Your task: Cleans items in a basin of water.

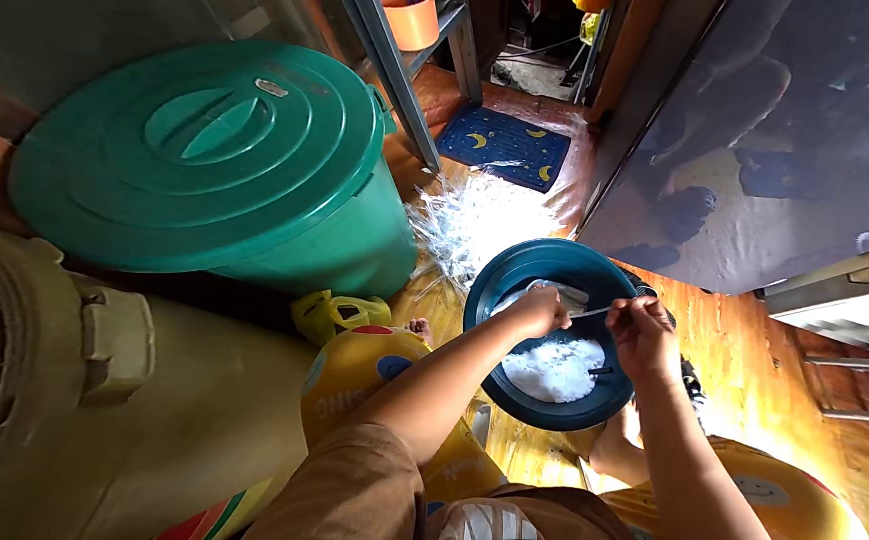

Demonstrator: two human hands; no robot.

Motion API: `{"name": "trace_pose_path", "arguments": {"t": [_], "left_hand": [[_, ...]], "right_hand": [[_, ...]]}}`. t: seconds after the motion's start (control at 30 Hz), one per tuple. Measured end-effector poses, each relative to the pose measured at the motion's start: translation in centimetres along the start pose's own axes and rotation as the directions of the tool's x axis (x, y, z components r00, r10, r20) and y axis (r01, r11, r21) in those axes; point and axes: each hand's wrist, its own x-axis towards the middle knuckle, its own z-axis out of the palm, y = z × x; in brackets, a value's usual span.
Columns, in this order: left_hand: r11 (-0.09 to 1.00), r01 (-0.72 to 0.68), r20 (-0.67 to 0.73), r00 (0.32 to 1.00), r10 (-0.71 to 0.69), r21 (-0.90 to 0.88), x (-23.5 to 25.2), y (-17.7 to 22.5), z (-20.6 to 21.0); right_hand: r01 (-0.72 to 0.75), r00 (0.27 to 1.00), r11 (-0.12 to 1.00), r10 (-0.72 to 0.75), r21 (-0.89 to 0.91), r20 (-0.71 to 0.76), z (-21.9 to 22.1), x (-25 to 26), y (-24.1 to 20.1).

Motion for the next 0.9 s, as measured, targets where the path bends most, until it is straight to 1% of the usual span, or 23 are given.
{"name": "trace_pose_path", "arguments": {"t": [0.07, 0.1, 0.13, 0.17, 0.23, 0.27, 0.33, 0.4, 0.43, 0.47, 0.53, 0.6, 0.63, 0.67, 0.7, 0.73, 0.77, 0.8, 0.83, 0.87, 0.9], "left_hand": [[0.996, 0.081, -0.026, 0.996, -0.08, 0.047, 0.1, -0.1, -0.6], [0.996, 0.083, -0.042, 0.996, -0.082, 0.036, 0.2, -0.2, -0.8], [0.998, 0.067, -0.067, 0.995, -0.068, -0.018, 0.2, -0.2, -1.1], [0.993, 0.046, -0.1, 0.993, -0.058, -0.11, 0.1, 0.0, -1.3], [0.938, -0.013, -0.145, 0.989, -0.04, -0.347, -0.2, 0.4, -1.5], [0.879, -0.048, -0.146, 0.989, -0.025, -0.475, -0.5, 0.7, -1.7], [0.723, -0.095, -0.106, 0.994, 0.03, -0.684, -1.5, 1.5, -2.4], [0.605, -0.096, -0.031, 0.993, 0.117, -0.79, -2.2, 1.8, -2.9], [0.58, -0.082, 0.008, 0.989, 0.151, -0.81, -2.4, 1.7, -3.0], [0.579, -0.069, 0.039, 0.984, 0.172, -0.812, -2.3, 1.5, -2.9], [0.619, -0.066, 0.067, 0.98, 0.19, -0.782, -2.0, 0.9, -2.6], [0.698, -0.084, 0.037, 0.987, 0.156, -0.711, -1.6, 0.6, -2.0], [0.731, -0.085, -0.003, 0.994, 0.113, -0.677, -1.3, 0.6, -1.6], [0.738, -0.072, -0.019, 0.997, 0.08, -0.671, -1.1, 0.7, -1.3], [0.737, -0.04, -0.02, 0.999, 0.036, -0.675, -1.0, 1.0, -0.9], [0.735, 0.005, -0.013, 1.0, -0.02, -0.678, -0.7, 1.3, -0.5], [0.729, 0.054, -0.009, 0.997, -0.082, -0.682, -0.6, 1.7, 0.0], [0.716, 0.095, -0.007, 0.99, -0.137, -0.691, -0.5, 2.1, 0.4], [0.692, 0.123, -0.002, 0.984, -0.177, -0.711, -0.5, 2.5, 0.8], [0.672, 0.145, 0.003, 0.978, -0.208, -0.726, -0.5, 2.7, 1.1], [0.663, 0.159, 0.007, 0.974, -0.226, -0.731, -0.3, 2.6, 1.3]], "right_hand": [[-0.049, 0.971, 0.999, 0.046, 0.007, 0.233, 0.5, -1.7, 1.8], [-0.108, 0.944, 0.994, 0.093, 0.033, 0.316, 0.7, -2.6, 3.0], [-0.187, 0.917, 0.98, 0.148, 0.071, 0.37, 0.9, -3.5, 4.3], [-0.271, 0.893, 0.954, 0.201, 0.125, 0.403, 0.9, -4.2, 5.6], [-0.392, 0.869, 0.885, 0.266, 0.252, 0.418, 0.3, -4.8, 7.9], [-0.414, 0.871, 0.86, 0.28, 0.297, 0.405, -0.1, -4.8, 8.7], [-0.403, 0.888, 0.848, 0.27, 0.345, 0.372, -1.0, -4.2, 9.5], [-0.342, 0.921, 0.872, 0.238, 0.35, 0.309, -1.5, -3.1, 9.3], [-0.301, 0.938, 0.891, 0.213, 0.34, 0.272, -1.6, -2.4, 9.0], [-0.251, 0.954, 0.917, 0.18, 0.31, 0.24, -1.8, -1.8, 8.6], [-0.127, 0.968, 0.975, 0.081, 0.183, 0.238, -2.3, -0.4, 8.0], [0.036, 0.967, 0.999, -0.037, 0.009, 0.251, -2.3, 0.3, 7.3], [0.134, 0.961, 0.983, -0.098, -0.124, 0.26, -2.1, 0.5, 6.9], [0.243, 0.945, 0.923, -0.155, -0.298, 0.287, -1.9, 0.5, 6.5], [0.349, 0.922, 0.807, -0.205, -0.477, 0.328, -1.4, 0.4, 6.1], [0.433, 0.898, 0.663, -0.255, -0.611, 0.359, -0.9, 0.3, 6.0], [0.488, 0.873, 0.529, -0.314, -0.695, 0.374, -0.5, 0.3, 6.3], [0.504, 0.857, 0.437, -0.359, -0.745, 0.369, 0.0, 0.2, 6.5], [0.501, 0.851, 0.392, -0.388, -0.772, 0.355, 0.2, 0.1, 6.8], [0.496, 0.848, 0.378, -0.406, -0.782, 0.342, 0.3, 0.1, 7.0], [0.488, 0.851, 0.387, -0.411, -0.782, 0.327, 0.3, 0.1, 7.1]]}}
